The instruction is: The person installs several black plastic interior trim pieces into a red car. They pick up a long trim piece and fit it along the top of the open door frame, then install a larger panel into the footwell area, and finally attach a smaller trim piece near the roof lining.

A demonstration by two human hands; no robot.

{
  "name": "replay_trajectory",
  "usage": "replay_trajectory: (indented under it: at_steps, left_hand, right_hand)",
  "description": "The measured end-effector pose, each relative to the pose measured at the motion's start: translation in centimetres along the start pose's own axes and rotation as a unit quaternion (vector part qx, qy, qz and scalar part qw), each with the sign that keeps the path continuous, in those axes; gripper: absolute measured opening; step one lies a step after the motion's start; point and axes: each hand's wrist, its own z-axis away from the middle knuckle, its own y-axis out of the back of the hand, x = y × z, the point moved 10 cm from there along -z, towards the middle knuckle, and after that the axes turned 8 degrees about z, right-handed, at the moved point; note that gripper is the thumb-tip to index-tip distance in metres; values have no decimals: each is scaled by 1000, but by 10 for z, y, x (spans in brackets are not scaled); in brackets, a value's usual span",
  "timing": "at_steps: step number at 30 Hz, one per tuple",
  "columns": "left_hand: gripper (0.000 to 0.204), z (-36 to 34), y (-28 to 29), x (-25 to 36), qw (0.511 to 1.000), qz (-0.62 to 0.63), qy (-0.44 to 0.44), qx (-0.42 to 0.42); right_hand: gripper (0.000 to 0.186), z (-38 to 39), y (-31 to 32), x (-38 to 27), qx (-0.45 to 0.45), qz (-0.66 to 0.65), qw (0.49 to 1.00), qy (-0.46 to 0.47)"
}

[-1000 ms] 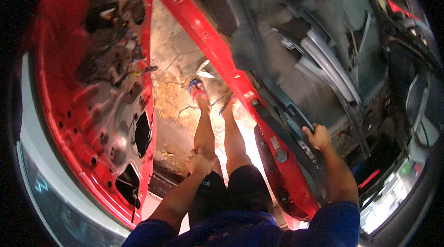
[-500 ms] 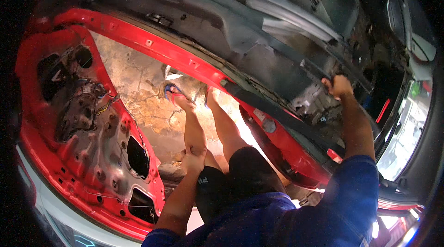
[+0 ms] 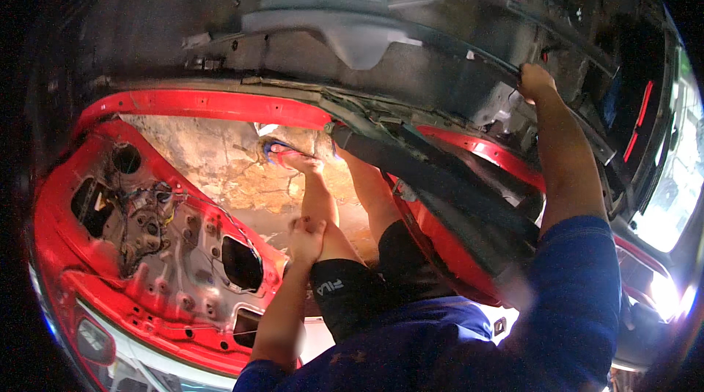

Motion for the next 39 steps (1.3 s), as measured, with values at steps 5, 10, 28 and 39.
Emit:
replay_trajectory:
  at_steps: [5,10,28,39]
  left_hand:
    - [72,-113,123,123,934,-76,-282,205]
    - [65,-166,253,339,805,-150,-441,368]
    - [39,-227,62,382,956,162,-243,-10]
    - [40,-134,-113,472,939,242,-146,-195]
  right_hand:
    - [31,-29,-18,-9,-19,-28,999,1]
    - [30,-35,-42,0,-13,-65,998,-14]
    - [43,5,-49,170,-51,88,975,-197]
    - [54,33,-76,216,-113,125,963,-209]
